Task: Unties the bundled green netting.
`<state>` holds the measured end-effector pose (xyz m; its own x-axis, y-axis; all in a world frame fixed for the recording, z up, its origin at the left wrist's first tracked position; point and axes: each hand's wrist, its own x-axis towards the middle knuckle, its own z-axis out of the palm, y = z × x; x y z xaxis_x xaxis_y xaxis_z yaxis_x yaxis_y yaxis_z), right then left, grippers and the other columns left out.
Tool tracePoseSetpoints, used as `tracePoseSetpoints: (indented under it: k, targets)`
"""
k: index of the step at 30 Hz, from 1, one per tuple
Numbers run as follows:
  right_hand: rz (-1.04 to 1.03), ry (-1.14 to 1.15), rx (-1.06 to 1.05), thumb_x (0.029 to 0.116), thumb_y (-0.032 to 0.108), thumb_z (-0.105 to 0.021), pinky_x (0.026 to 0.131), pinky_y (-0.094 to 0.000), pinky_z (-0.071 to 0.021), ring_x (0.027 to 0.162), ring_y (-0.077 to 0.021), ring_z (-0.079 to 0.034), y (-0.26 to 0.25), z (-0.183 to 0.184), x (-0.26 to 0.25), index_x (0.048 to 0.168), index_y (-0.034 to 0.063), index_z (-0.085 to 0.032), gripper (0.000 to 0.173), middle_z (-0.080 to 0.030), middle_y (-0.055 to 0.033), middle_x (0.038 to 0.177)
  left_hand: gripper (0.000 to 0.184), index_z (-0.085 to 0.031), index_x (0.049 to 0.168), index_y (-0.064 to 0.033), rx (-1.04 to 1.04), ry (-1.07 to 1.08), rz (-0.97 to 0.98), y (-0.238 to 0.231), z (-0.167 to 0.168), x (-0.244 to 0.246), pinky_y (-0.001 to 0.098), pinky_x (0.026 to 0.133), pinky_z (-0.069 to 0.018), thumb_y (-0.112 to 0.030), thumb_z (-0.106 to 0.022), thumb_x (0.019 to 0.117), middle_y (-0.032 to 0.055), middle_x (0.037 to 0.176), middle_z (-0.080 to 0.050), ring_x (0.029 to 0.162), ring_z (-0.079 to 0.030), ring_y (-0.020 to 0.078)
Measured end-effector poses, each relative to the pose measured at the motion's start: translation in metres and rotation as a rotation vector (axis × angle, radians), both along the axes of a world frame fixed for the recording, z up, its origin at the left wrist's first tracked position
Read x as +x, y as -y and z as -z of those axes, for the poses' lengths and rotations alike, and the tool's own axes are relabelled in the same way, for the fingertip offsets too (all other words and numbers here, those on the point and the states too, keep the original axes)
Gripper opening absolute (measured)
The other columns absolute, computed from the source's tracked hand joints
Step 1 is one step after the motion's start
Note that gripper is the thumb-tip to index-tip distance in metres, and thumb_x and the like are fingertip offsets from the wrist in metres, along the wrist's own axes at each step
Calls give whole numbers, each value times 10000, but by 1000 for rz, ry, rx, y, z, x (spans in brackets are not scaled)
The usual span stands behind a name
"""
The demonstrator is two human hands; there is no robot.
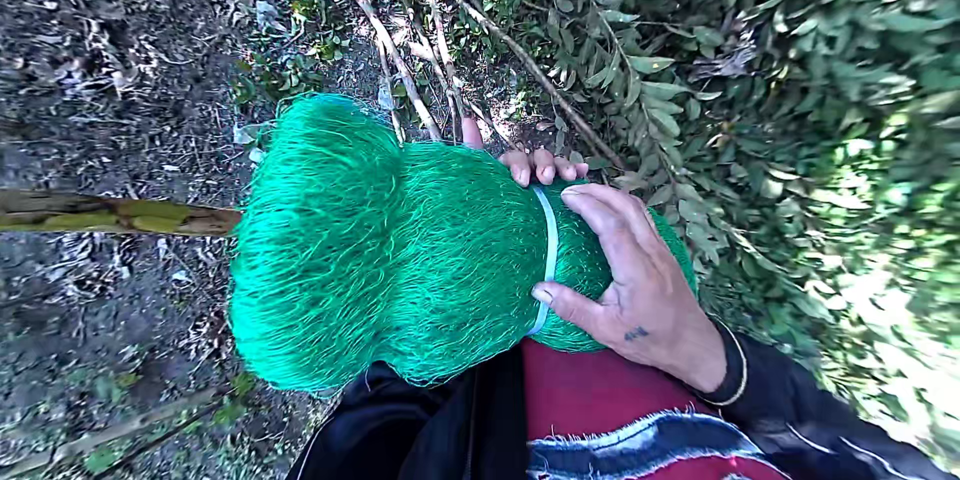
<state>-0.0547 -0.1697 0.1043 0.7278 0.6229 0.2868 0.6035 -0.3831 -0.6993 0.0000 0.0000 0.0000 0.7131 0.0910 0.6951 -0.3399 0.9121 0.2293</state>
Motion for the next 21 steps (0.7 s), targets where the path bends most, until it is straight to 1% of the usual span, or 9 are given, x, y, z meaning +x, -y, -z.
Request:
tracePoseSetpoints:
  k: [3,5,7,12,16,17,19,20,21]
  targets:
    - [-34,14,-26,895,634,-683,1129,-490,-435,1379,-298,-491,4,-3,-1,1427,50,-557,801,-568,-159,1425,681,-721,1266,-143,110,98,79,-10,6,-1,502,1145,-449,-602,-257,1068,123,1284,-706,1303,-610,320]
    - [-79,-4,-51,877,674,-673,1118,-488,-435,1367,-283,-493,7,-8,5,1438,71,-557,832,-571,-127,1427,736,-738,1247,-136,62,-70,44,-8,-13,-18,613,1103,-446,-622,-225,1046,195,1242,-718,1263,-621,432]
    - [-142,-30,-68,879,679,-660,1087,-453,-454,1344,-255,-495,10,-13,16,1419,94,-592,799,-577,-90,1414,707,-741,1250,-142,41,-129,57,-7,-27,-25,656,1115,-415,-604,-247,1044,225,1215,-720,1259,-607,485]
    - [-262,-14,-81,933,556,-663,1066,-399,-473,1331,-233,-501,17,-20,30,1366,135,-660,604,-589,-69,1398,497,-498,1536,-314,23,67,21,-3,-32,-19,610,1143,-434,-450,-350,1083,179,1250,-721,1278,-613,462]
    - [-258,33,-59,945,487,-677,1090,-423,-461,1357,-260,-495,17,-24,22,1314,141,-702,506,-598,-95,1401,467,-526,1512,-347,-13,-6,64,-4,-37,-25,650,1113,-445,-417,-411,1064,188,1231,-727,1251,-620,493]
    - [-257,38,-49,946,467,-682,1094,-420,-460,1357,-260,-496,16,-24,20,1292,136,-712,481,-605,-95,1389,452,-570,1469,-320,-5,-27,68,-5,-38,-26,645,1100,-461,-435,-385,1073,203,1222,-724,1235,-628,498]
    - [-256,58,-40,944,429,-698,1096,-406,-464,1354,-252,-509,16,-25,16,1241,123,-729,427,-625,-93,1363,625,-729,1270,-195,-22,-112,184,-8,-42,-29,619,1091,-463,-567,-277,1051,221,1205,-724,1221,-636,487]
    - [-259,82,-48,948,414,-700,1093,-397,-474,1345,-248,-526,16,-26,16,1227,115,-732,410,-639,-94,1346,680,-735,1254,-194,-33,-120,214,-9,-42,-29,616,1088,-463,-613,-246,1036,206,1194,-732,1223,-637,477]
    - [-270,112,-61,954,398,-700,1082,-386,-488,1321,-244,-551,16,-28,17,1220,100,-735,401,-659,-99,1315,597,-679,1342,-252,-41,-87,191,-9,-39,-28,639,1092,-462,-578,-273,1049,184,1182,-739,1228,-635,483]
